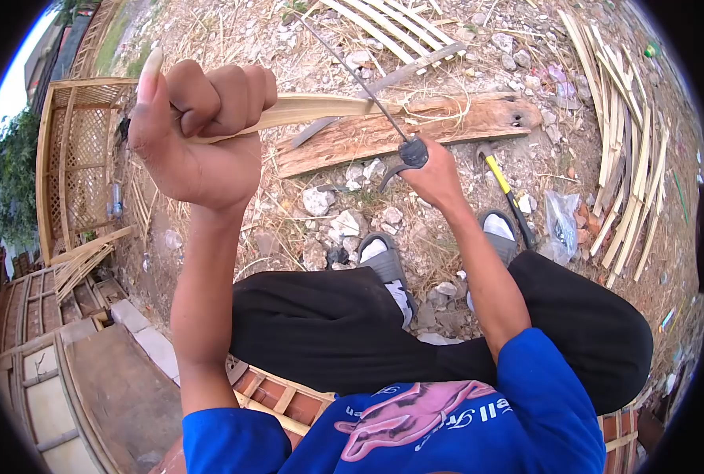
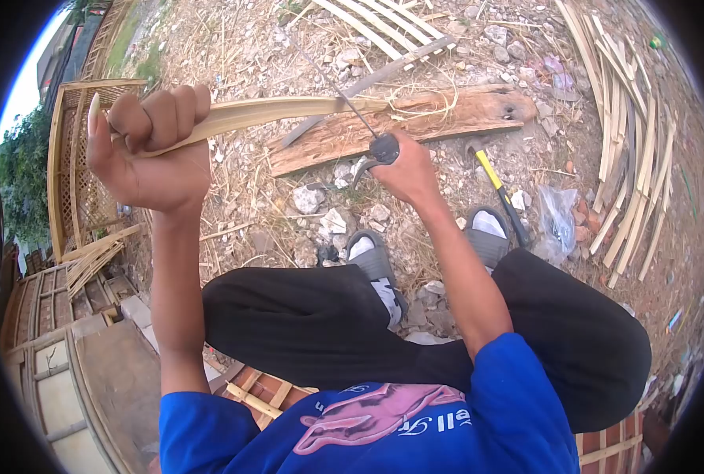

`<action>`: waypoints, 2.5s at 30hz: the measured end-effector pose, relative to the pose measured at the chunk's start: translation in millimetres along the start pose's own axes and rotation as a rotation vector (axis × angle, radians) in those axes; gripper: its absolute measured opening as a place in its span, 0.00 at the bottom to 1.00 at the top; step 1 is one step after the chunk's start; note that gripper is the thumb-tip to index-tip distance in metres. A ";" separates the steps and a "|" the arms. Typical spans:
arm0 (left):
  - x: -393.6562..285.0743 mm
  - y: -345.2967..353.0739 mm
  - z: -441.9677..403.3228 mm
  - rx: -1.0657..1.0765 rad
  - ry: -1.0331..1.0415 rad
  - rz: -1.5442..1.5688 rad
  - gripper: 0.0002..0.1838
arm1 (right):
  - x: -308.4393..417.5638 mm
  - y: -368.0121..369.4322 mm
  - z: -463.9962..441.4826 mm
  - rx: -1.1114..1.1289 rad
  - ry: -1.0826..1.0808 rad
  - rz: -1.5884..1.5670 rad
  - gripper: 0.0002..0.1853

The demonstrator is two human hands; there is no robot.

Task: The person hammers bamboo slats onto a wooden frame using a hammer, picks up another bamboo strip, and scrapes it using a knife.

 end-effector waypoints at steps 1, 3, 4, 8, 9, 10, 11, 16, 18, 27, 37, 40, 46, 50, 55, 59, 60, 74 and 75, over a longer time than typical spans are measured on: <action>0.2 1.6 -0.2 0.025 -0.001 0.025 0.25 | 14.7 -0.6 3.3 -0.002 -0.046 -0.014 0.19; 0.1 3.4 1.0 0.070 -0.005 0.072 0.25 | 27.7 2.7 5.8 0.032 -0.047 -0.010 0.18; -0.4 2.4 1.0 0.083 -0.003 0.069 0.26 | 28.4 3.8 5.8 0.016 -0.066 -0.028 0.18; -3.6 1.4 6.6 0.128 0.009 0.067 0.26 | -48.8 17.1 -21.2 0.042 0.165 -0.073 0.17; -4.2 1.4 6.4 0.146 0.014 0.071 0.25 | -44.1 12.0 -24.2 0.016 0.124 -0.019 0.18; -3.4 -0.5 2.6 0.134 0.012 0.066 0.25 | -41.5 7.1 -26.5 -0.014 0.087 0.032 0.18; -1.5 -2.1 0.4 0.117 0.002 0.066 0.25 | -41.9 2.9 -25.7 -0.044 0.060 0.088 0.19; -0.4 -2.7 4.6 0.103 -0.089 0.021 0.25 | -7.1 -3.7 0.3 0.012 0.017 0.067 0.22; 0.8 -6.3 3.5 0.085 -0.098 0.041 0.25 | 14.3 2.4 7.2 0.072 -0.037 0.035 0.22; -0.6 -4.0 1.7 0.142 -0.010 0.082 0.24 | -118.0 -9.4 -34.4 -0.065 0.255 0.240 0.23; 1.0 -12.2 2.9 0.074 -0.100 0.029 0.25 | -14.4 24.9 -1.1 0.033 -0.118 -0.095 0.22; 1.0 -25.4 0.3 0.025 -0.077 0.056 0.24 | -68.0 27.2 -2.6 0.007 0.059 -0.028 0.20; 2.3 -21.6 -0.4 0.038 -0.039 0.075 0.24 | -153.5 -1.8 22.9 -0.174 0.257 0.140 0.20; 3.2 -22.1 -3.7 0.021 -0.072 0.007 0.25 | -135.5 4.7 28.5 -0.187 0.240 0.115 0.18; 2.6 -32.7 0.2 -0.045 -0.079 0.007 0.25 | -107.7 10.0 33.1 -0.073 0.233 0.053 0.20; 1.9 -39.3 -0.3 -0.121 -0.046 -0.037 0.25 | -164.8 -3.2 27.8 -0.173 0.349 0.165 0.20; 2.2 -40.1 -1.5 -0.132 -0.033 -0.040 0.25 | -162.9 -11.5 31.5 -0.187 0.339 0.141 0.18; -4.5 -58.9 15.3 -0.432 0.011 -0.071 0.17 | -94.3 -7.5 32.7 -0.249 0.228 0.034 0.19; -4.4 -59.9 16.4 -0.460 0.017 -0.096 0.17 | -87.4 -5.7 35.7 -0.246 0.197 0.050 0.19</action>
Point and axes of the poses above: each hand's wrist, its own z-axis away from the middle knuckle, its own y-axis out of the palm, x = y × z, the point moved 8 cm from there along -z, towards the middle knuckle, and after that the axes turned 14 degrees about y, right-handed, at the moved point
